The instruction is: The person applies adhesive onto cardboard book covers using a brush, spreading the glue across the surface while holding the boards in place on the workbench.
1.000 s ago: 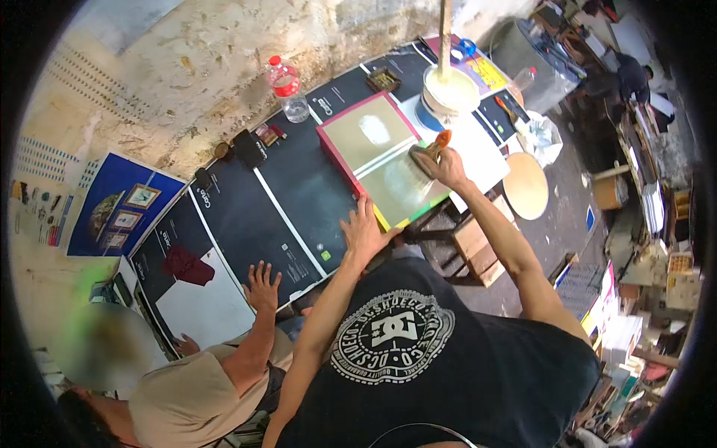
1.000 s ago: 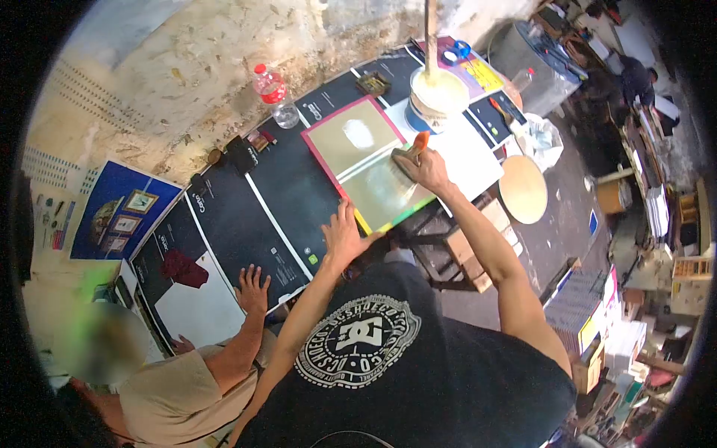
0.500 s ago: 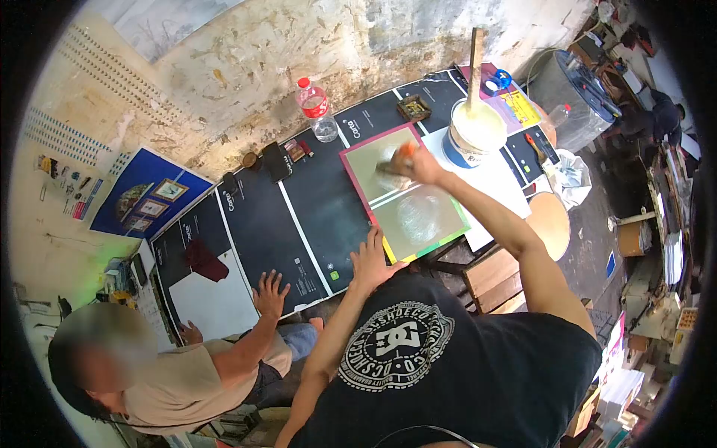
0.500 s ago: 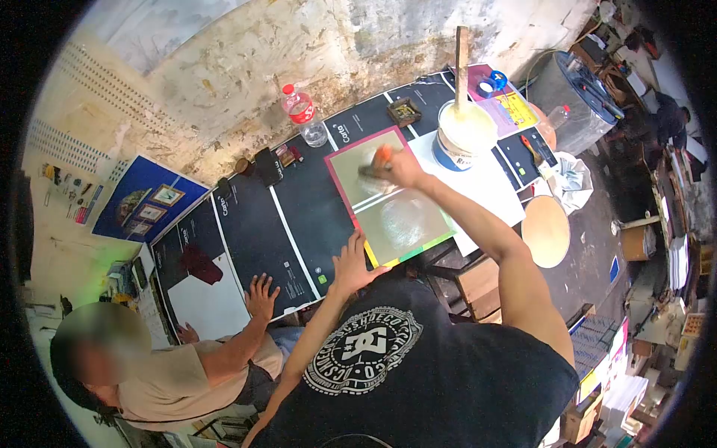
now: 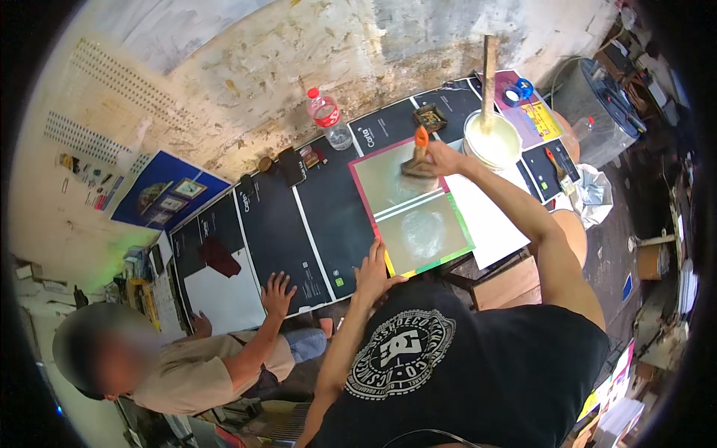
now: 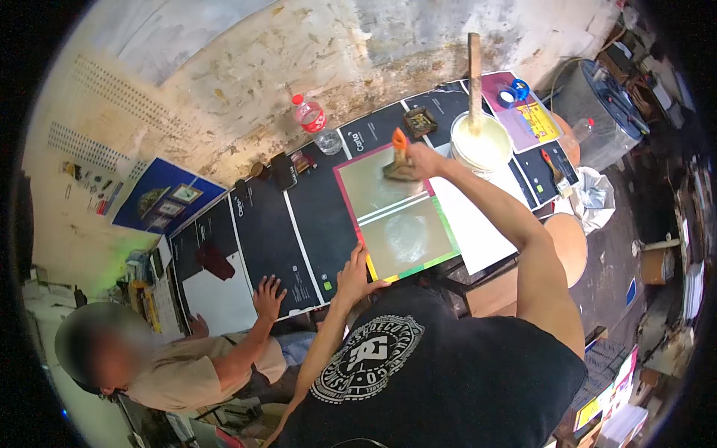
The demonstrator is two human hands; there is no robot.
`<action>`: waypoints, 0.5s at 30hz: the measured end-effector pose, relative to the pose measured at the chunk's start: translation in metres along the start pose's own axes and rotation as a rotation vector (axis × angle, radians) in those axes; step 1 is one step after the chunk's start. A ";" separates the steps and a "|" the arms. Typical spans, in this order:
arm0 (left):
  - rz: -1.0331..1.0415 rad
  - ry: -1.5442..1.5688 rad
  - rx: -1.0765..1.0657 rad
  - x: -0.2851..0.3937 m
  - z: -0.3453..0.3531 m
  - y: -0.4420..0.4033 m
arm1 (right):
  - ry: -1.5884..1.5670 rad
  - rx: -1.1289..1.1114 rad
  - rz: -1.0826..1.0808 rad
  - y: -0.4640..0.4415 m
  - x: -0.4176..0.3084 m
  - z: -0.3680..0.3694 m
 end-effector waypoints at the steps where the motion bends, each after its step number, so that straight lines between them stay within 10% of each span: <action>1: 0.000 -0.005 0.001 0.001 0.000 0.001 | 0.059 0.017 0.170 0.000 0.016 -0.005; 3: -0.021 -0.025 -0.011 0.005 -0.003 0.003 | 0.205 0.146 0.380 -0.012 0.039 -0.031; 6: -0.032 0.004 -0.010 0.008 -0.003 0.002 | 0.199 0.301 0.147 -0.029 0.024 -0.043; 7: -0.031 0.019 -0.008 0.007 -0.004 0.001 | -0.088 0.215 0.143 -0.034 0.041 -0.023; 10: -0.040 -0.001 0.018 0.008 -0.004 0.003 | 0.341 -0.237 0.262 -0.060 0.059 -0.007; 12: -0.062 0.048 -0.015 0.011 -0.006 0.004 | 0.387 0.104 0.211 -0.078 0.054 -0.027; 15: -0.058 0.098 0.000 0.008 -0.005 0.003 | 0.118 0.013 0.075 -0.103 0.043 -0.017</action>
Point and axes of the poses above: each hand's wrist, its own y-axis away from the middle knuckle, its own z-axis out of the palm, x = y × z, the point moved 4 cm from there along -y, towards the middle knuckle, and after that the axes turned 5 degrees about -x, right-handed, at the moved point
